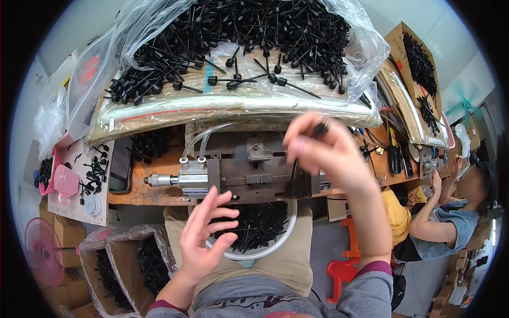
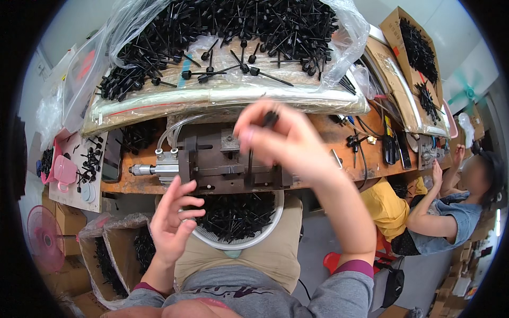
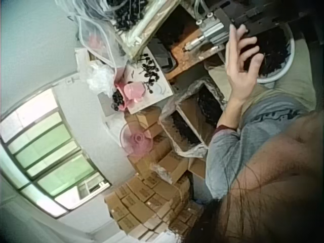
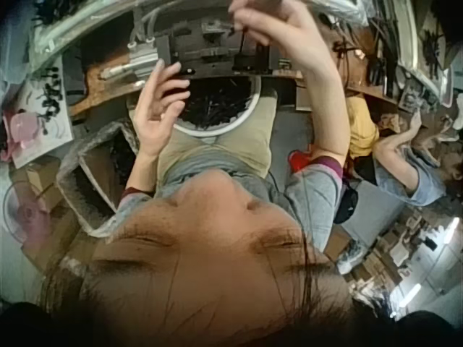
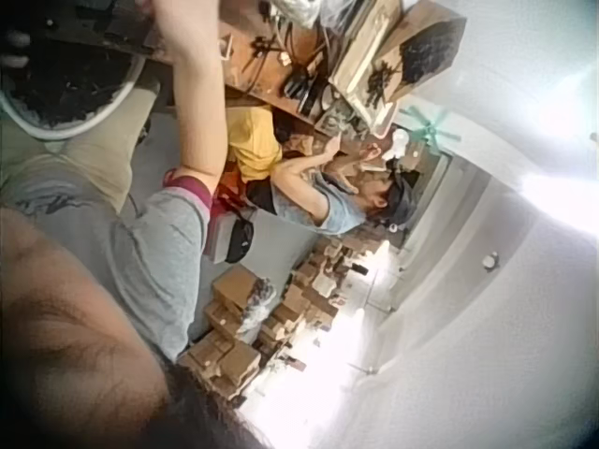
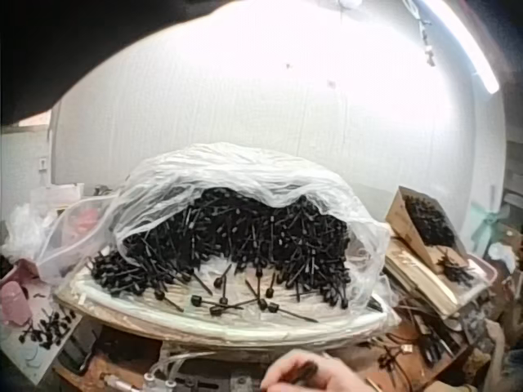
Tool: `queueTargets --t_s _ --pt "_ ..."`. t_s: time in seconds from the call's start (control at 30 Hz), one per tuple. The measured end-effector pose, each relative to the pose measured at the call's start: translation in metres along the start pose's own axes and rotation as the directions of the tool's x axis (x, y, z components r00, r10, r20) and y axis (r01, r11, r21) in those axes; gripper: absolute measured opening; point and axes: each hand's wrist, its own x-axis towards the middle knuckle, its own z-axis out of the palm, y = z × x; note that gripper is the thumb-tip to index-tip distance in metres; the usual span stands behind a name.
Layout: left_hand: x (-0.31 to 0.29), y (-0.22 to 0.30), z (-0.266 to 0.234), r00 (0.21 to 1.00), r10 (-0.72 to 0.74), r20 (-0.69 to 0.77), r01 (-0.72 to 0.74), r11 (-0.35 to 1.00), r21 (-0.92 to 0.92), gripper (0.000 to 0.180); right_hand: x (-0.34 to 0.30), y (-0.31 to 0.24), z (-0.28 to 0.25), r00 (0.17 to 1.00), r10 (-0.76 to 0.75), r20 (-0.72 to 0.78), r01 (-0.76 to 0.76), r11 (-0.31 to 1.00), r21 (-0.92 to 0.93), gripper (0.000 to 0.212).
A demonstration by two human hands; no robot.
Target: Assembling black plastic connector components using a manual press machine at a workstation.
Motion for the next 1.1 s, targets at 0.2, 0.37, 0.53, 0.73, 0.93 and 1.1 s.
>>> queueTargets --t_s 0.2,0.37,0.53,0.73,0.93,1.1 --pt "0.013 0.013 -0.011 0.937 -0.066 0.342 0.033 0.994 0.101 0.037 -0.049 0.045 0.012 0.955 0.22 0.2 -0.245 0.963 0.112 0.014" --pt "0.011 0.017 0.002 0.941 0.02 0.339 -0.091 0.976 0.196 0.034 -0.065 0.052 0.007 0.984 0.174 -0.028 -0.163 0.961 0.225 0.022" --pt "0.014 -0.007 0.012 0.925 0.225 0.306 -0.353 0.809 0.47 0.034 -0.079 0.068 -0.001 0.956 0.085 -0.279 0.012 0.944 0.328 0.018" --pt "0.025 -0.039 0.026 0.849 0.244 0.469 -0.528 0.44 0.726 0.024 -0.094 0.073 0.014 0.881 -0.009 -0.474 0.121 0.971 0.207 0.014" --pt "0.029 -0.038 0.032 0.862 0.184 0.472 -0.506 0.341 0.792 0.026 -0.098 0.085 0.025 0.868 0.035 -0.495 0.094 0.968 0.233 0.016" --pt "0.033 -0.032 0.033 0.874 0.123 0.47 -0.483 0.334 0.81 0.025 -0.096 0.083 0.031 0.867 0.024 -0.499 0.095 0.973 0.211 0.015"
